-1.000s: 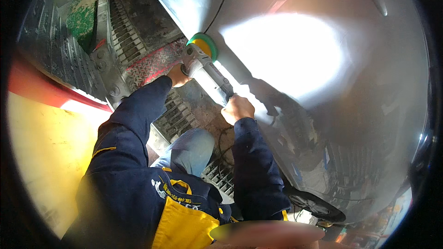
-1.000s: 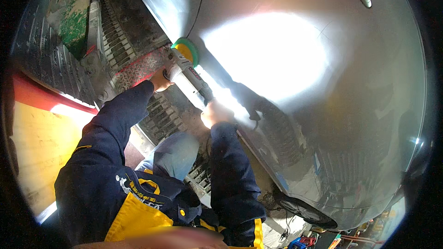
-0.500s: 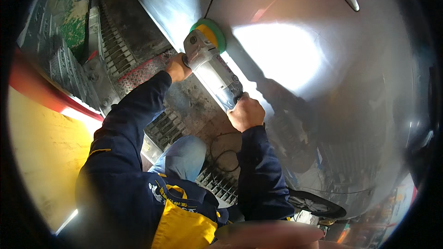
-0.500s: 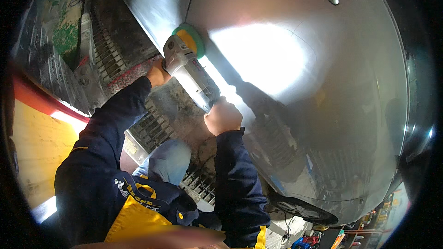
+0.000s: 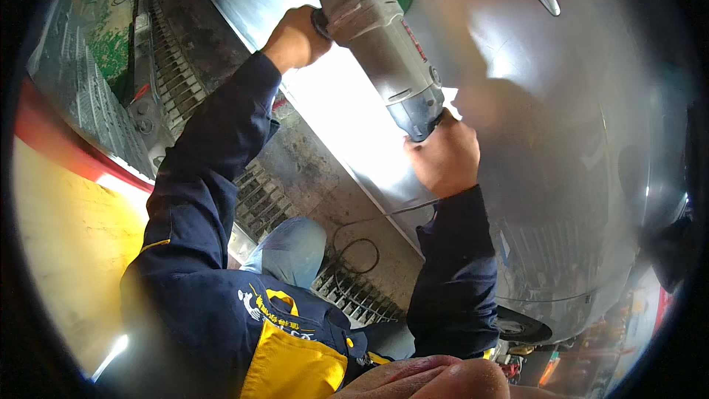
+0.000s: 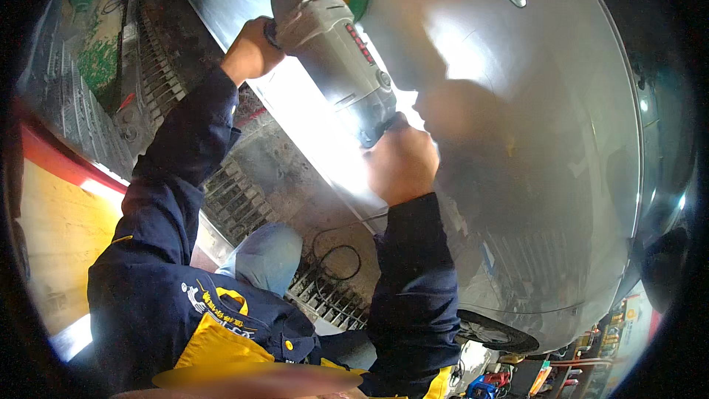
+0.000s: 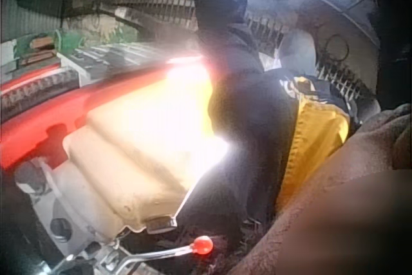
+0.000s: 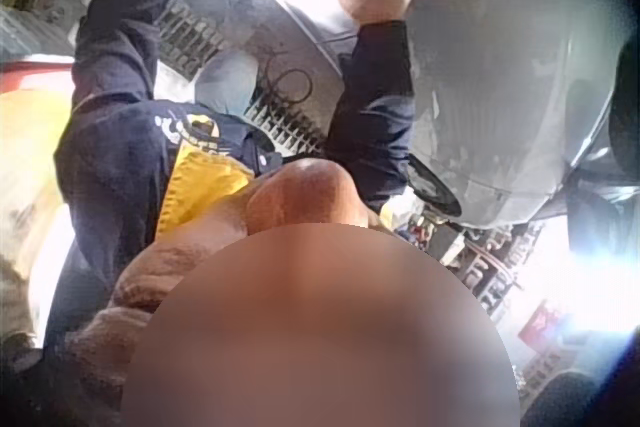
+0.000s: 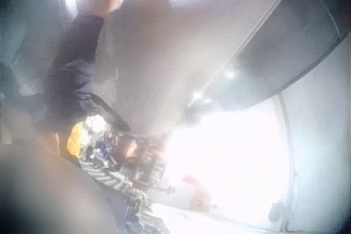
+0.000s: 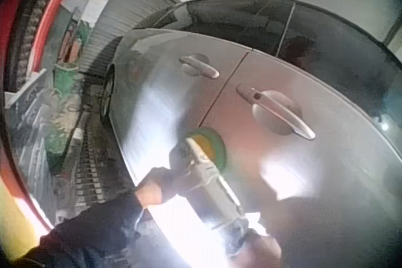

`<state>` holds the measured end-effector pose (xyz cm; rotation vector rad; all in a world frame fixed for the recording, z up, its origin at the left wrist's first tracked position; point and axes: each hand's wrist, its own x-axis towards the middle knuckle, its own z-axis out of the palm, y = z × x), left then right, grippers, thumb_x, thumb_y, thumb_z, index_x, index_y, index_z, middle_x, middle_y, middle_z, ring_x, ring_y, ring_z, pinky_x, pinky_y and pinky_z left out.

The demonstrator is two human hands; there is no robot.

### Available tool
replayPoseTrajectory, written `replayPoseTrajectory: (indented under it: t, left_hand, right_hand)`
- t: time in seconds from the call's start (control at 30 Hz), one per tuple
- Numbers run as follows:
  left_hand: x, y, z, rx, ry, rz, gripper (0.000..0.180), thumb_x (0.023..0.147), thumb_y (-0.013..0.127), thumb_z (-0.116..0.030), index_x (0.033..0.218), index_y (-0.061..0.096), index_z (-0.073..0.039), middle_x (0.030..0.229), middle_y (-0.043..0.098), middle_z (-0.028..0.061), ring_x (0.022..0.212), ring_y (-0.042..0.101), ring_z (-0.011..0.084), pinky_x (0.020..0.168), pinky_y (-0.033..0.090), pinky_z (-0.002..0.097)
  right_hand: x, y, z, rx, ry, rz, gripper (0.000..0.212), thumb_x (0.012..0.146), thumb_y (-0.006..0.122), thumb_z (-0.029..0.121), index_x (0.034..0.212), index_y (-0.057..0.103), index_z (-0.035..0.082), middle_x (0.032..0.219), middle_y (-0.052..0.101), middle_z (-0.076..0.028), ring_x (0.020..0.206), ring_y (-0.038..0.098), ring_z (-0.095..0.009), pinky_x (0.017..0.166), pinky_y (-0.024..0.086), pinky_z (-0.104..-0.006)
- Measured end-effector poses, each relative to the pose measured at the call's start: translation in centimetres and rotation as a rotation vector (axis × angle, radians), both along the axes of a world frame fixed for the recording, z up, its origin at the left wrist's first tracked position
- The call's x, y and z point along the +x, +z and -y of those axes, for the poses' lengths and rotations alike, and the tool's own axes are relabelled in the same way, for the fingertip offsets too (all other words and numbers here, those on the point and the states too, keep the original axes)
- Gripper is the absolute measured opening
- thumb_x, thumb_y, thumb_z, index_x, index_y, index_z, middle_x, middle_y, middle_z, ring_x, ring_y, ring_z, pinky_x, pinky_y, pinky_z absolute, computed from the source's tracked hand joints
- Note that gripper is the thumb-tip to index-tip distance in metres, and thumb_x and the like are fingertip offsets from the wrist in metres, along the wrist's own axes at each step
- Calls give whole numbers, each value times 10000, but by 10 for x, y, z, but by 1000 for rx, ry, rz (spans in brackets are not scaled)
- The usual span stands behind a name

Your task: The person attaches a green polishing pad to a power polisher and then uses it to polish the side door of a silver car. The person moves the polisher across the door surface in overlapping passes.

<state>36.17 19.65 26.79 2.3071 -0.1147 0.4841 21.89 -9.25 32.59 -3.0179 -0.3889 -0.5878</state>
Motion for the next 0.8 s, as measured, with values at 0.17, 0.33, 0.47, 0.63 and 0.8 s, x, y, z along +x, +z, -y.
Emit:
replayPoseTrajectory:
  t: [0.17,0.33,0.47,0.63,0.8]
  left_hand:
    - [17,54,9,82,12,132,346,919,743,-351,1037,792,-29,1082,785,231,1044,764,395,923,611,444]
    - [14,52,9,88,4,148,382,951,721,-400,1083,799,-50,1064,793,219,1033,770,389,946,611,450]
    - [8,7,14,104,-14,95,329,927,704,-346,978,790,-33,1009,784,231,1014,756,410,927,612,465]
    - [-3,-87,37,-73,-89,82,420,916,722,-447,928,766,-29,972,774,230,995,746,419,897,600,493]
    - [-11,-182,47,-98,-156,102,378,961,675,-429,889,723,-61,874,757,213,906,736,423,809,585,519]
  right_hand:
    - [-1,48,6,-97,161,218,376,809,827,264,991,679,-31,828,736,-210,764,742,-421,726,608,-494]
    - [-6,54,1,-26,30,78,348,804,822,231,991,698,-36,857,751,-237,832,753,-449,788,624,-497]
    - [-4,13,5,40,64,74,337,798,816,223,993,693,-22,909,758,-241,857,753,-454,803,620,-521]
    - [-9,-48,22,16,-97,-60,346,761,806,181,1035,704,-4,904,760,-231,845,751,-446,788,612,-520]
    - [-13,-101,24,-15,-175,-166,405,769,800,235,1087,686,11,913,767,-229,898,752,-451,820,612,-547]
